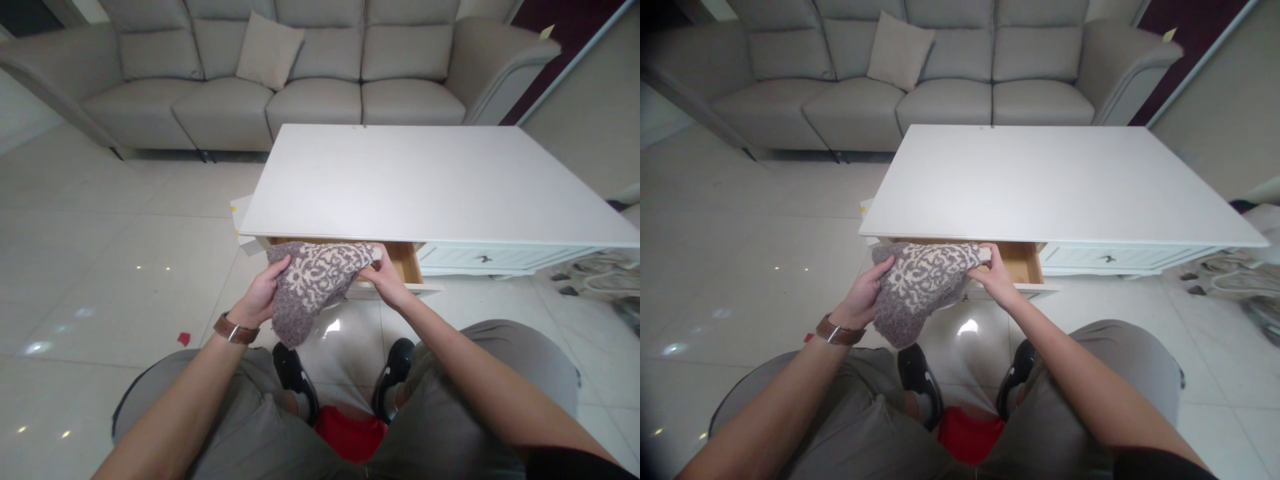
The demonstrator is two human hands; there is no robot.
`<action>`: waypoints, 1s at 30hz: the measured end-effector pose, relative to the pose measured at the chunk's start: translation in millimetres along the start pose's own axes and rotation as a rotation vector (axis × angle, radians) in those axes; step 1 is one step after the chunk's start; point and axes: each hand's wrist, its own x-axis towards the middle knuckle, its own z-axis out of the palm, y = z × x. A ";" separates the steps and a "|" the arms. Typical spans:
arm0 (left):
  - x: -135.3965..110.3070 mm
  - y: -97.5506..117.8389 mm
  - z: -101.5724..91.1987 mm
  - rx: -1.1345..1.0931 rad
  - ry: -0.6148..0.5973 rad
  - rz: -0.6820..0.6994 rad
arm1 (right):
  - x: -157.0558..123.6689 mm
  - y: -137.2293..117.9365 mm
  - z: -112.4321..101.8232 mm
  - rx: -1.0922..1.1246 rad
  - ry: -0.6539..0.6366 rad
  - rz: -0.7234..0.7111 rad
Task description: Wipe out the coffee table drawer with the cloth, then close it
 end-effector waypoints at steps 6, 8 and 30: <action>-4.8 2.6 0.0 -0.031 0.053 -0.022 | -2.0 6.0 1.9 -0.007 -0.010 0.114; -5.6 3.4 0.0 -0.058 0.027 -0.050 | -3.8 5.8 4.9 0.049 -0.119 0.151; -13.0 6.7 4.0 0.026 -0.031 0.082 | -19.2 -8.5 14.3 0.394 -0.345 0.339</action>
